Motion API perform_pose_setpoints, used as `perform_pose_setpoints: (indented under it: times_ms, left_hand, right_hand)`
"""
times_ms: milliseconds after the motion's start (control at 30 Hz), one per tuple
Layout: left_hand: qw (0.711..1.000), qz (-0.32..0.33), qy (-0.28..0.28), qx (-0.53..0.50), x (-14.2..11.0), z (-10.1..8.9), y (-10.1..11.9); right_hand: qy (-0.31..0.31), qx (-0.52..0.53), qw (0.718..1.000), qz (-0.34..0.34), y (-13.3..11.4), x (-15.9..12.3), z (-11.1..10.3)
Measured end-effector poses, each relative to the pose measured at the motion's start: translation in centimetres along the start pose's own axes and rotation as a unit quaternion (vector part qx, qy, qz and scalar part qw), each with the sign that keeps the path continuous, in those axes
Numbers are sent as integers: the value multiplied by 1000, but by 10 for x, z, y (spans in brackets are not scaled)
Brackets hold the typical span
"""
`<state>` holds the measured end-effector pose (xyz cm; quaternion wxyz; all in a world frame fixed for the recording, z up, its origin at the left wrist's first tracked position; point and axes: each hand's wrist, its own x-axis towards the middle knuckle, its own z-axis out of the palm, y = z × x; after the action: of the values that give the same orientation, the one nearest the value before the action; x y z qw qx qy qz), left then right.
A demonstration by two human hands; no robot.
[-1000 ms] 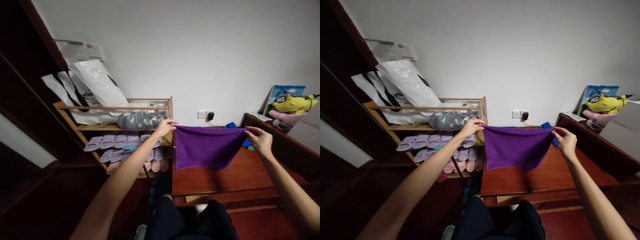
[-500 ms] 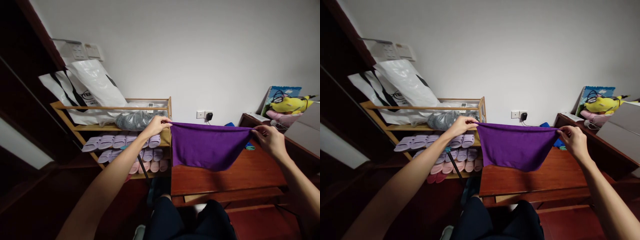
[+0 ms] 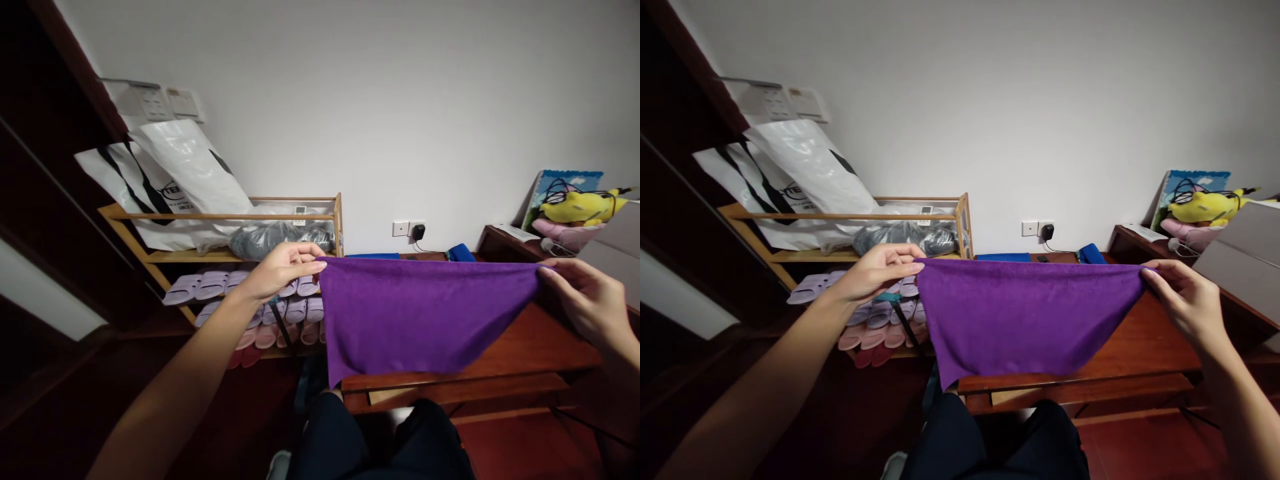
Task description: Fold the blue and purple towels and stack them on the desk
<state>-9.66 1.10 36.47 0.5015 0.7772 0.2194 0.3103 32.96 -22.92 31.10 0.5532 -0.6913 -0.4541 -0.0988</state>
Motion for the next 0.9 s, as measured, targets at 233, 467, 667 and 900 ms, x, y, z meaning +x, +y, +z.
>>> perform_pose_setpoints:
  times_ms: [233,467,667,900]
  left_hand:
    - [994,-75,-10,-80,11,1,-49]
    - [979,-136,12,-148,40,9,-148]
    - [969,-157,89,-167,67,22,-217]
    - [958,-179,161,-157,91,32,-263]
  right_hand:
    - [-100,20,994,42,29,2,35]
    - [-135,-32,989,45,83,3,115]
    - [-132,-80,986,59,116,10,164]
    - [-148,-109,980,82,155,13,196]
